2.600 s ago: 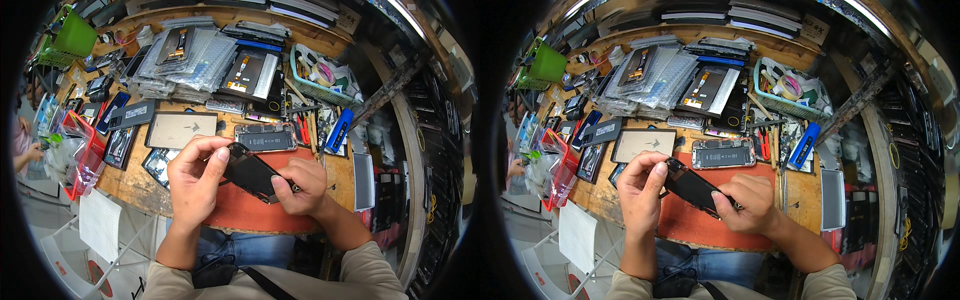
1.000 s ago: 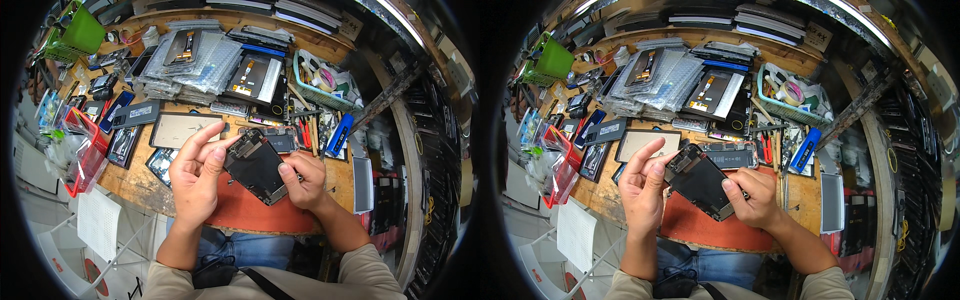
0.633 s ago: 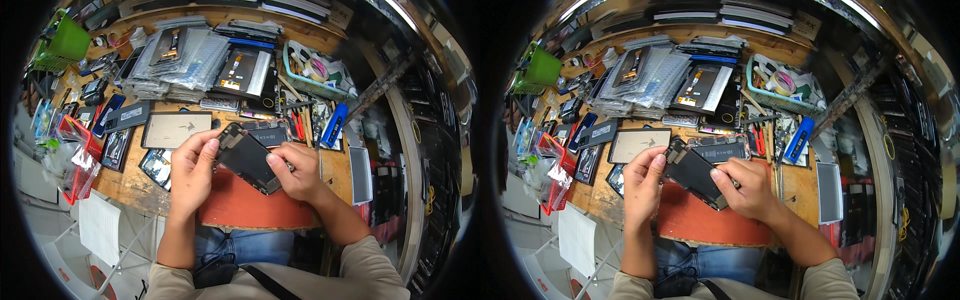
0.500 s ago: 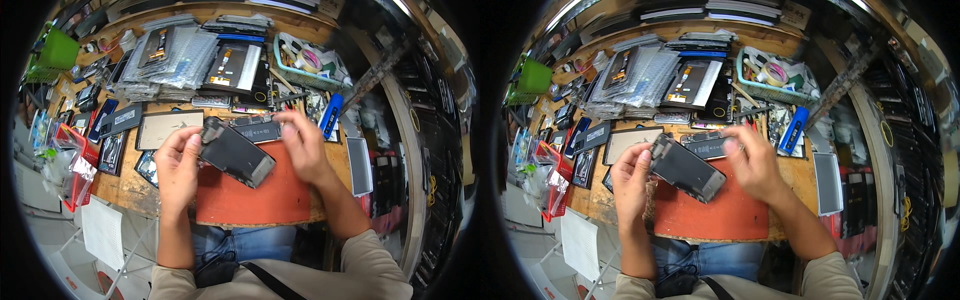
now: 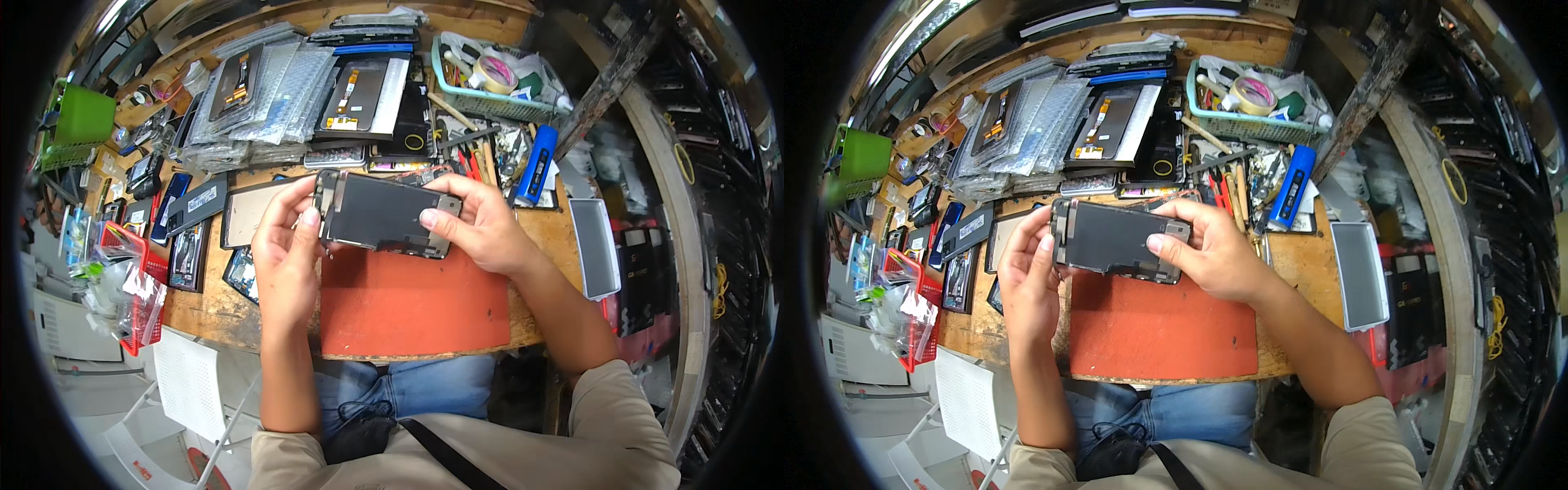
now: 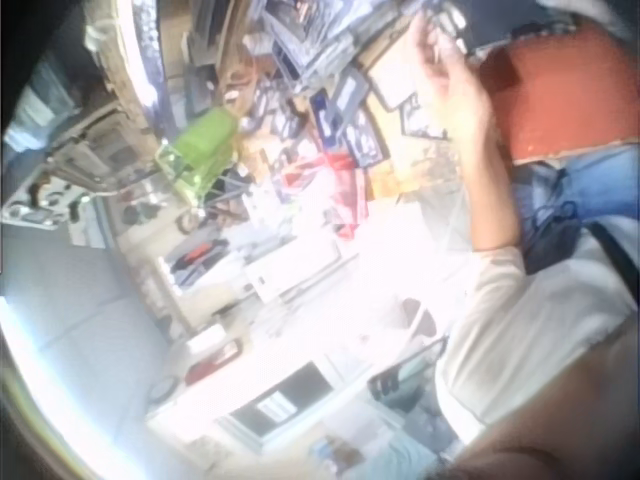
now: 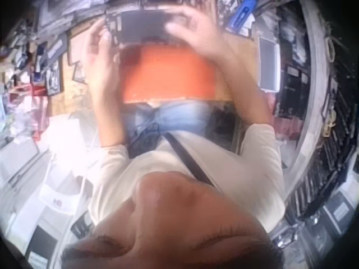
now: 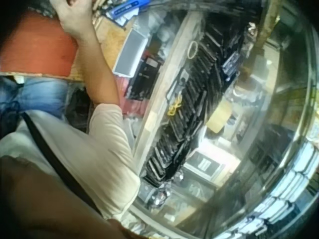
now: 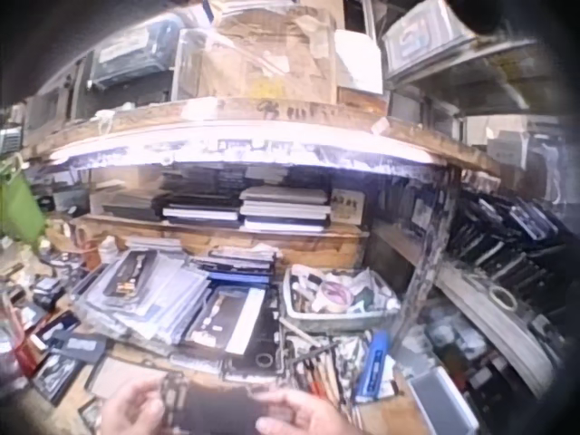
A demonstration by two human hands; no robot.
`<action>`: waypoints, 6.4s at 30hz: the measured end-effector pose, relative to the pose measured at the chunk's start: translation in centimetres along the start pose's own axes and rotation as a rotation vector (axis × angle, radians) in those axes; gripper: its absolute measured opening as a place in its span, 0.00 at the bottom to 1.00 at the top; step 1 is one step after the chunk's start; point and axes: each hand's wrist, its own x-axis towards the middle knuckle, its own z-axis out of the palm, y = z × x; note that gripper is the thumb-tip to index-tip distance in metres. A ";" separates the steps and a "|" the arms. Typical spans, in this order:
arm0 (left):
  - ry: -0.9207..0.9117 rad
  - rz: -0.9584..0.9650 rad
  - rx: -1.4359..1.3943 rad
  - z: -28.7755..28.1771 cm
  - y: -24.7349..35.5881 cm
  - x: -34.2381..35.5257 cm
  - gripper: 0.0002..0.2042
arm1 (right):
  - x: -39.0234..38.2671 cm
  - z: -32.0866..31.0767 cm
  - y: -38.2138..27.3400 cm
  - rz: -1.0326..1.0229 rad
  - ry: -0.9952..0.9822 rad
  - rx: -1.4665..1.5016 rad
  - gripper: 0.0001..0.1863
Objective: The person opens a smartphone and uses a screwdriver to remove screws from the internal frame. They manipulate internal components and connectors while the phone remains disassembled on the workbench.
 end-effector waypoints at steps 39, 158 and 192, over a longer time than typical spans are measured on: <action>-0.078 0.053 0.270 3.8 0.1 -4.1 0.29 | -1.4 3.8 0.2 -0.390 0.141 -0.557 0.12; -0.326 0.411 1.260 -1.1 0.2 -8.2 0.13 | -0.5 2.5 2.1 -0.156 -0.031 -0.482 0.12; -0.352 0.460 1.225 -1.7 -0.1 -8.2 0.14 | -0.4 3.0 2.1 -0.267 -0.009 -0.595 0.15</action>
